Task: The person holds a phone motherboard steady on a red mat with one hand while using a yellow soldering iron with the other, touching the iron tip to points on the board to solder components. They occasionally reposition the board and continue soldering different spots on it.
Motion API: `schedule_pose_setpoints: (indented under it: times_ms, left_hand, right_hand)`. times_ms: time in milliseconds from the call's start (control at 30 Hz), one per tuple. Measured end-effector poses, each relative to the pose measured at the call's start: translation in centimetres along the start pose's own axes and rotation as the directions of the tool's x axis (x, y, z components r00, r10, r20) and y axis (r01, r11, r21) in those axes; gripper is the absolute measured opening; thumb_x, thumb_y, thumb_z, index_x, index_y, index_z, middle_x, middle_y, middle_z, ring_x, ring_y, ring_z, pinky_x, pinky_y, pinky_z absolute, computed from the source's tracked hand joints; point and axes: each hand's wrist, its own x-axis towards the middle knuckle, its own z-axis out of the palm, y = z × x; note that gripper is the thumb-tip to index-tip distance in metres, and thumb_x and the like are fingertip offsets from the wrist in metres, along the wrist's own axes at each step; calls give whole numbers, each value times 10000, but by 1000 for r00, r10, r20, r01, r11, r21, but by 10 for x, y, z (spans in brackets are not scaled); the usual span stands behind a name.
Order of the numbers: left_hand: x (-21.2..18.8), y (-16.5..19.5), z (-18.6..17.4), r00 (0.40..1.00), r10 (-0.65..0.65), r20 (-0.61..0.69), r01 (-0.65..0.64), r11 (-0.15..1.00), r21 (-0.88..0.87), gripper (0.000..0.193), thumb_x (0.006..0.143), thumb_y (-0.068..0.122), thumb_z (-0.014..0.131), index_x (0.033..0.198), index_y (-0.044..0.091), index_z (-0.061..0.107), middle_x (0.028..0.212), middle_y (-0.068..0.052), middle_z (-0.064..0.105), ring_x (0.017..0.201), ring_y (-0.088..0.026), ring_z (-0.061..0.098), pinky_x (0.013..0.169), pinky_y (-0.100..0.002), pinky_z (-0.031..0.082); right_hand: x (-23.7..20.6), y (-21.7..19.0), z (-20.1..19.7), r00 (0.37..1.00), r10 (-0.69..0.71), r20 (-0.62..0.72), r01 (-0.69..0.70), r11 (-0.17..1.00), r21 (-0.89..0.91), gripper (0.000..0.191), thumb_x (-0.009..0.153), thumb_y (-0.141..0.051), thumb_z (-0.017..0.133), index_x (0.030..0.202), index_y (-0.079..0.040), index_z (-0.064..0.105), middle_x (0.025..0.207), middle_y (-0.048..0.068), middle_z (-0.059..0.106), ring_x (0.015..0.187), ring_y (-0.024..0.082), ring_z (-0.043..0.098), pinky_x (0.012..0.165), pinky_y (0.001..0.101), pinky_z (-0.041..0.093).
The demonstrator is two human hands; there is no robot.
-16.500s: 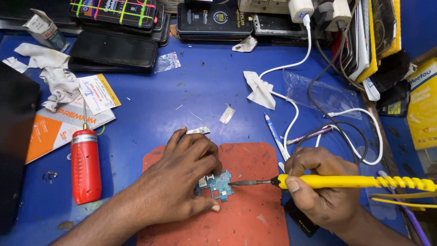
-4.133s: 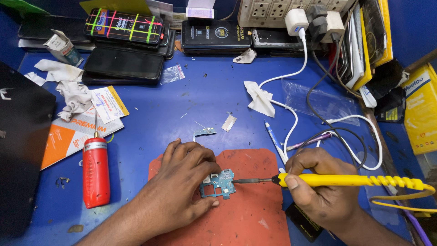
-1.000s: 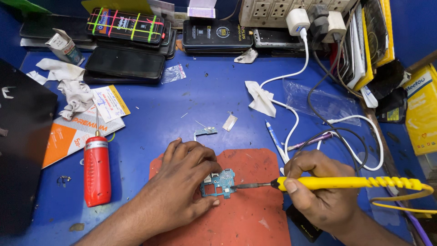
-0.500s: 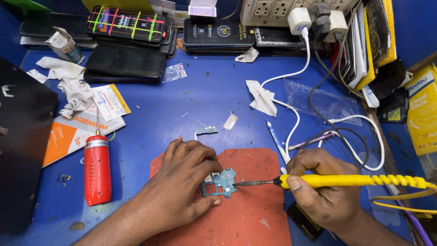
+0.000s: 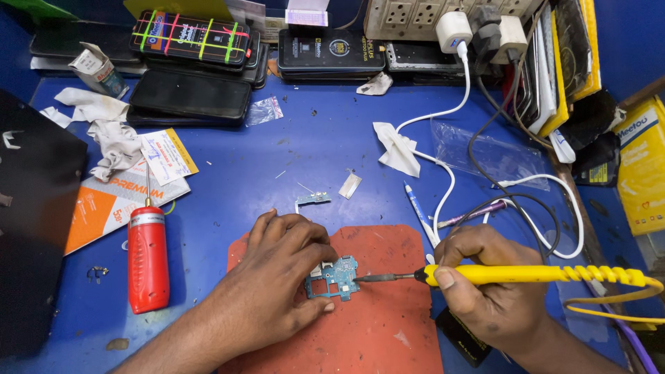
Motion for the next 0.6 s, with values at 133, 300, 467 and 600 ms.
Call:
schedule_pose_setpoints:
  times_ms: [133,300,467,600]
  left_hand:
    - [0,0,0,1000,-1,3,1,1000,2,519,685,302,861,1115,68,688,1191,-87,576,1244,-315,469,1121,-546,248]
    - [-1,-1,0,1000,8,-2,-8,1000,5,521,687,302,862,1117,66,688,1185,-86,577,1240,-314,473,1125,-550,244]
    - [-1,-1,0,1000,23,-21,-23,1000,7,514,692,302,859,1115,67,688,1184,-86,579,1237,-316,477,1125,-551,248]
    - [0,-1,0,1000,18,-18,-18,1000,2,508,693,301,856,1112,68,687,1182,-86,580,1230,-314,479,1116,-543,260]
  right_hand:
    - [0,1,0,1000,1,-10,-1,1000,-14,118,892,-119,684,895,-42,594,771,45,702,667,79,648,627,231,541]
    - [1,0,0,1000,-7,-4,7,1000,-23,118,893,-123,681,897,-42,595,777,46,702,663,77,643,622,227,538]
    - [1,0,0,1000,-11,-4,11,999,-37,114,891,-122,680,895,-42,599,779,45,706,665,76,646,624,228,538]
    - [0,0,0,1000,-7,-9,7,999,-43,112,887,-121,677,898,-40,600,781,46,708,665,75,647,623,228,539]
